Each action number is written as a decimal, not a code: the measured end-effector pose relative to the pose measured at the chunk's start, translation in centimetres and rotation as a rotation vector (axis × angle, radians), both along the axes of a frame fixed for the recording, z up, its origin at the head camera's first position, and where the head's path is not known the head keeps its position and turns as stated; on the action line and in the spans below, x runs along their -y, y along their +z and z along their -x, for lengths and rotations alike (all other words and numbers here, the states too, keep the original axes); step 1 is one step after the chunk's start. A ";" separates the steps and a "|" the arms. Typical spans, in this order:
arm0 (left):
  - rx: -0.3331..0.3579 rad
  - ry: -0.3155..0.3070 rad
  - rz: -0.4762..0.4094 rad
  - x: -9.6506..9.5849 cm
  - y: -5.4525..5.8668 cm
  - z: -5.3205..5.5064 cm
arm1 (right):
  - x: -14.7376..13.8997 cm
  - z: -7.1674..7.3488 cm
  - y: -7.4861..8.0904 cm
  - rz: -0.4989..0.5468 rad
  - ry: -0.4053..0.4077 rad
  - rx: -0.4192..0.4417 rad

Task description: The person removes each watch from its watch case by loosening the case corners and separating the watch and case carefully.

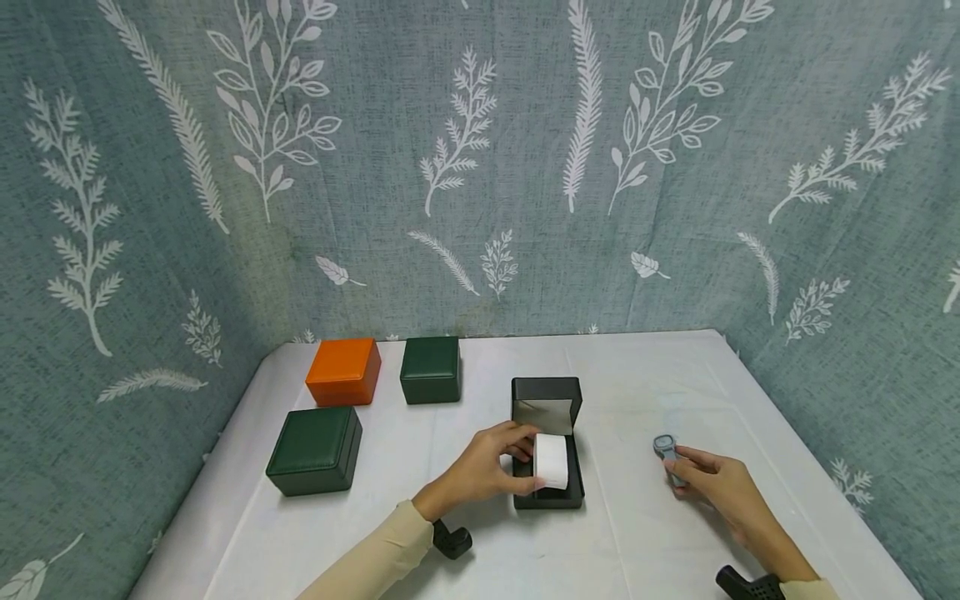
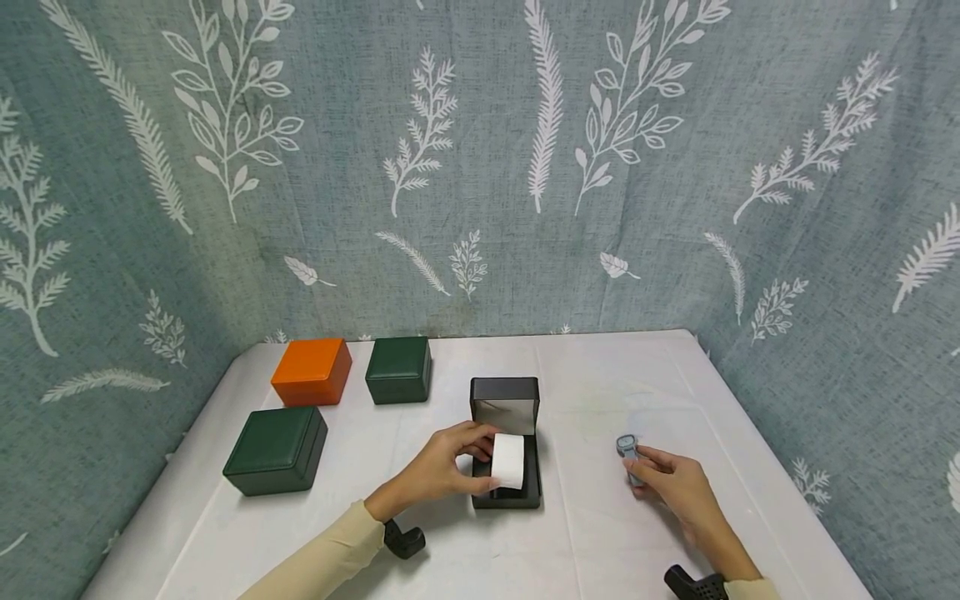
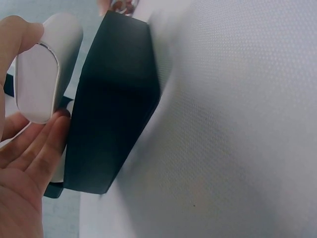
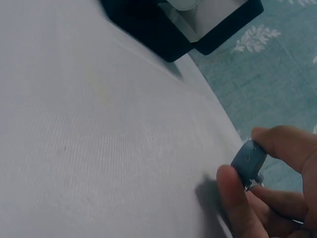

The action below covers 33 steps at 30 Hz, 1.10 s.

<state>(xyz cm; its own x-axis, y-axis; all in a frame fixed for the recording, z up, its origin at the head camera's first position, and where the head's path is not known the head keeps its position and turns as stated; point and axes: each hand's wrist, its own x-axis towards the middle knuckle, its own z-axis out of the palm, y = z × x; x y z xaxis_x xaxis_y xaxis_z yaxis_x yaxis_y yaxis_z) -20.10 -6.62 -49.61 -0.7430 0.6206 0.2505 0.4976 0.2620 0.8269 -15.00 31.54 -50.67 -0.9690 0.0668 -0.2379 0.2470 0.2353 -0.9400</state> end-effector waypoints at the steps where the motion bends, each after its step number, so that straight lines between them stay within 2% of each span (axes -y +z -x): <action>1: -0.001 -0.001 0.000 0.0 0.0 0.0 | 0.0 0.0 0.0 -0.012 0.000 0.003; 17: -0.009 0.005 0.006 -0.1 -0.2 0.2 | -0.1 -0.3 0.3 -0.159 0.007 -0.011; 29: -0.042 0.005 0.017 0.1 -0.1 0.1 | -0.4 -0.5 0.4 -0.246 0.004 -0.038; 33: -0.044 0.009 0.022 0.1 -0.1 0.1 | -0.6 -0.5 0.4 -0.246 0.011 -0.031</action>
